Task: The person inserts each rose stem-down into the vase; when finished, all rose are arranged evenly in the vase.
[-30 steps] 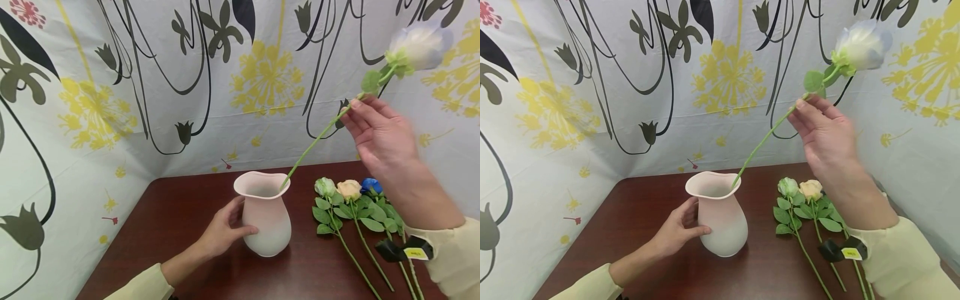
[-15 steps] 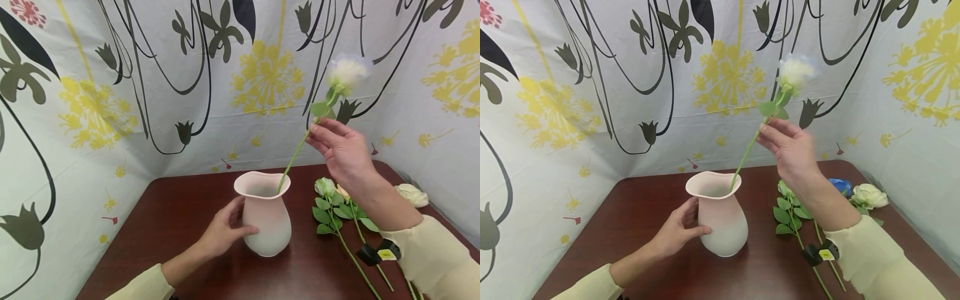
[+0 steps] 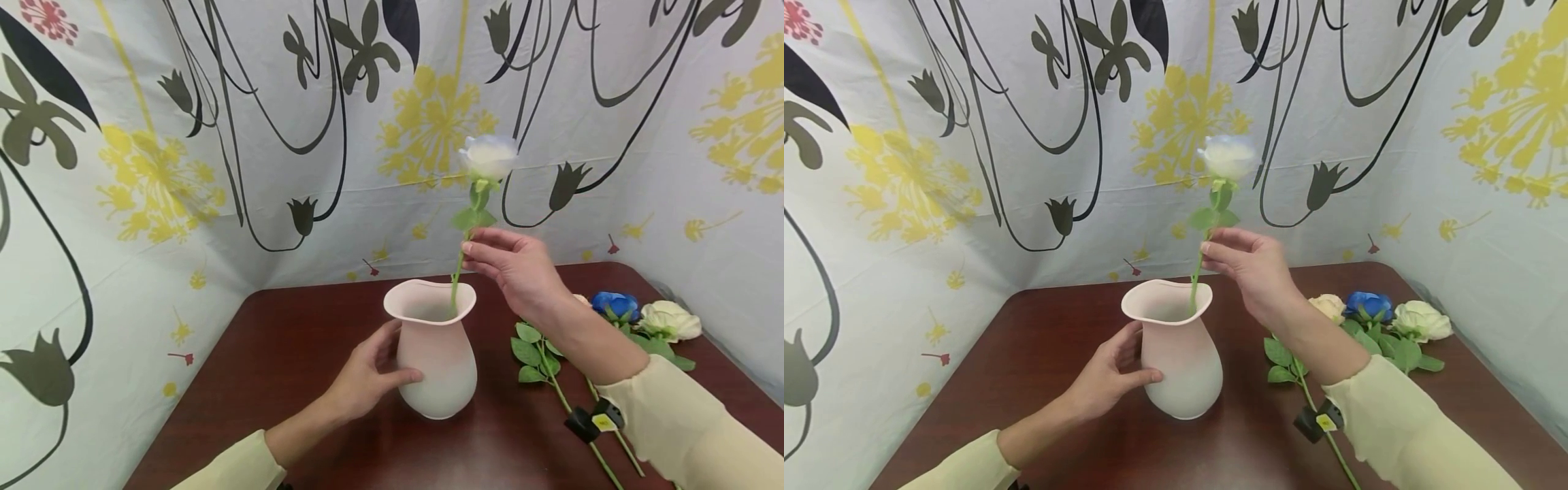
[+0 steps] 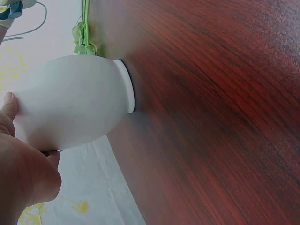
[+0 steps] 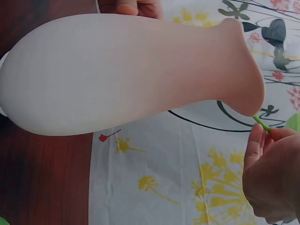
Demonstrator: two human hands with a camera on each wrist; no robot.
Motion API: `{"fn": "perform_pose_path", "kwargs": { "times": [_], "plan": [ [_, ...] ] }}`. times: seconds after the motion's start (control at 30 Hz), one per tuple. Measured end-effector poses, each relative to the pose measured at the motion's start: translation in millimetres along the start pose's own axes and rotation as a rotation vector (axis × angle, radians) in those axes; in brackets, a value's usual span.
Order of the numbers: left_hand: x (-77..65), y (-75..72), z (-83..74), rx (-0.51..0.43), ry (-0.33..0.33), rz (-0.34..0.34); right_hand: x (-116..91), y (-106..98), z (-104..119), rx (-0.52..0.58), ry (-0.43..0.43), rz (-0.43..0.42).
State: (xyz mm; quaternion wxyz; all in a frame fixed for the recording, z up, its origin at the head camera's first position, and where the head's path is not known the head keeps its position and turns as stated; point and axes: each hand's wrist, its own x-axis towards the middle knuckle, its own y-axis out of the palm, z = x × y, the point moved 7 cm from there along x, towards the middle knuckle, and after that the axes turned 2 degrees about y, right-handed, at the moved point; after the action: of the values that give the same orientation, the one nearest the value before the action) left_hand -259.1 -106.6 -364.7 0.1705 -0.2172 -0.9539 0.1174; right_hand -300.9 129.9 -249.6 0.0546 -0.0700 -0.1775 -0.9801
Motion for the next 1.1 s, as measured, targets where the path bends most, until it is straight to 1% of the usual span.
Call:
{"fn": "perform_pose_path", "kwargs": {
  "times": [0.23, 0.43, 0.57, 0.7, 0.87, 0.97, 1.1],
  "plan": [
    [0.8, 0.8, 0.3, -0.002, 0.007, 0.003, 4.3, 13.5, -16.8, -0.217, 0.036, 0.061],
    [1.2, 1.1, 0.4, -0.004, 0.005, 0.005, 4.3, 24.3, -17.3, -0.356, 0.029, 0.096],
    [1.3, 0.7, -0.3, 0.021, 0.014, 0.005, 3.2, 32.2, -19.5, -0.481, 0.021, 0.127],
    [1.7, 0.9, -0.3, 0.036, 0.019, 0.012, -0.4, 41.7, -19.4, -0.593, -0.024, 0.193],
    [2.0, 1.1, 0.0, 0.053, 0.019, 0.018, -7.6, 54.1, -13.8, -0.738, -0.144, 0.288],
    [1.8, 0.8, 0.1, 0.063, 0.017, 0.015, -10.8, 56.6, -10.8, -0.789, -0.205, 0.290],
    [1.3, 0.5, 0.6, 0.068, 0.013, 0.014, -12.4, 53.2, -9.7, -0.808, -0.230, 0.234]
  ]
}}
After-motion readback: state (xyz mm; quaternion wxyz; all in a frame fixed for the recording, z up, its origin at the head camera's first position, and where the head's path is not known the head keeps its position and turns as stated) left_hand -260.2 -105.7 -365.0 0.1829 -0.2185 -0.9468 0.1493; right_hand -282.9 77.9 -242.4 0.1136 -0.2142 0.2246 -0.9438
